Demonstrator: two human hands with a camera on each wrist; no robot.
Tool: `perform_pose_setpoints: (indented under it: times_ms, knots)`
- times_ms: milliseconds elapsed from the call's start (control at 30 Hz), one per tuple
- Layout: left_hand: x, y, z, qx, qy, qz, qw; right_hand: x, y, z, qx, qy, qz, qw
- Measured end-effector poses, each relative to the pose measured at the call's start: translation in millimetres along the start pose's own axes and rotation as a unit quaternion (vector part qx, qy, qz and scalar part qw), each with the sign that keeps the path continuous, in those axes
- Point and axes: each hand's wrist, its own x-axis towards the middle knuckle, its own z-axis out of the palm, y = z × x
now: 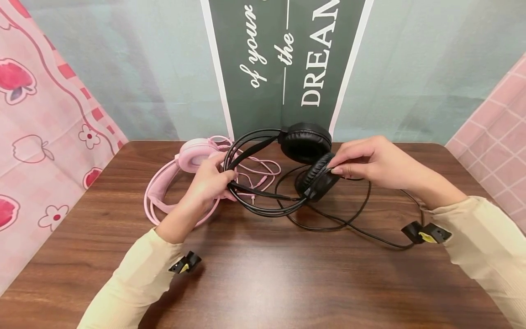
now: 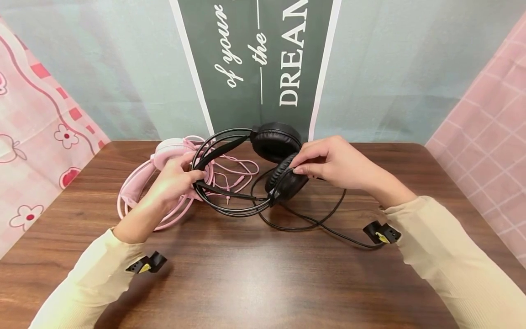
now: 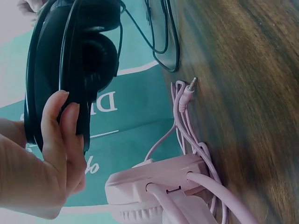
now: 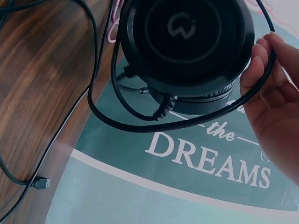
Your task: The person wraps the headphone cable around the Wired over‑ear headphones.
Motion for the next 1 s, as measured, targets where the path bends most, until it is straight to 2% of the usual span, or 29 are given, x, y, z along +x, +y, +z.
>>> perform_pose_setpoints:
  times_ms: [233,367,567,767,1000]
  knots:
    - [-3.3,-0.6,1.8,0.005,-0.041,0.029,0.9987,1.8,2.1,1.2,-0.027,0.010,-0.027,0.999]
    - [-4.4,-2.0,-0.5,0.015,-0.063,0.036,0.9972,1.5,3.8,-1.1,-0.046,-0.003,-0.019,0.999]
    - [-6.0,-4.5,-5.6,0.029,-0.087,0.032,0.9953,-1.1,7.7,-12.8,-0.087,-0.004,0.051,0.995]
    - [-9.5,-7.4,-9.1,0.048,-0.115,0.024,0.9919,-5.7,16.8,-25.8,-0.087,0.022,0.123,0.988]
    - [-9.9,-8.7,-12.5,0.052,-0.132,0.019,0.9898,-6.9,18.4,-29.4,-0.069,0.027,0.241,0.968]
